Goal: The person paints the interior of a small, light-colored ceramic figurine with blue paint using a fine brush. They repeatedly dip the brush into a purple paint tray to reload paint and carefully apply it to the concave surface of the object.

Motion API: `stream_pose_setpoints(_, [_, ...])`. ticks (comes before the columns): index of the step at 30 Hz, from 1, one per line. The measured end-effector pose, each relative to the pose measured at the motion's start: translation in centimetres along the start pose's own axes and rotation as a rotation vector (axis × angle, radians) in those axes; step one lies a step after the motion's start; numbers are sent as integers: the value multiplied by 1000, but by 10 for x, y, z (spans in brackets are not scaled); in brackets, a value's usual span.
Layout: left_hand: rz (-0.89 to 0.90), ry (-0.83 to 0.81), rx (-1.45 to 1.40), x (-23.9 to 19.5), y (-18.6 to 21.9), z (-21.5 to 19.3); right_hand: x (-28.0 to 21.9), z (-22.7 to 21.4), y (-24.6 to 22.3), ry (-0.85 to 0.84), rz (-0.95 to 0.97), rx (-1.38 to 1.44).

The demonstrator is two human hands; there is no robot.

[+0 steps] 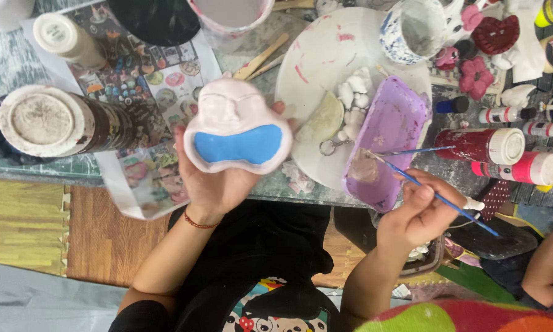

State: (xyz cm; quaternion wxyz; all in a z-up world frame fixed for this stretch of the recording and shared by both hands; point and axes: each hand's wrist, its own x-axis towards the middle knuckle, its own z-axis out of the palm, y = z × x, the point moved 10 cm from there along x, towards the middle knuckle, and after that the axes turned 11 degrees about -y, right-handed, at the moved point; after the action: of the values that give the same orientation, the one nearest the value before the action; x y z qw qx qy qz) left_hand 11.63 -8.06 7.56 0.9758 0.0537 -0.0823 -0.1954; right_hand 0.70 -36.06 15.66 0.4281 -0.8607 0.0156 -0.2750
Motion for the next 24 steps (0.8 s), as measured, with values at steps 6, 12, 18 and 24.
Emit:
stream_pose_setpoints(6, [-119, -145, 8, 28, -23, 42, 7, 5, -2, -101, 22, -43])
stream_pose_setpoints(12, [-78, -276, 101, 51, -30, 69, 12, -7, 2, -33, 73, 115])
stream_pose_setpoints(18, [-81, -278, 80, 67, -41, 82, 15, 1, -5, -142, 56, 78])
stream_pose_setpoints(24, [-84, -251, -21, 73, -48, 81, 18, -8, -4, -121, 65, 19])
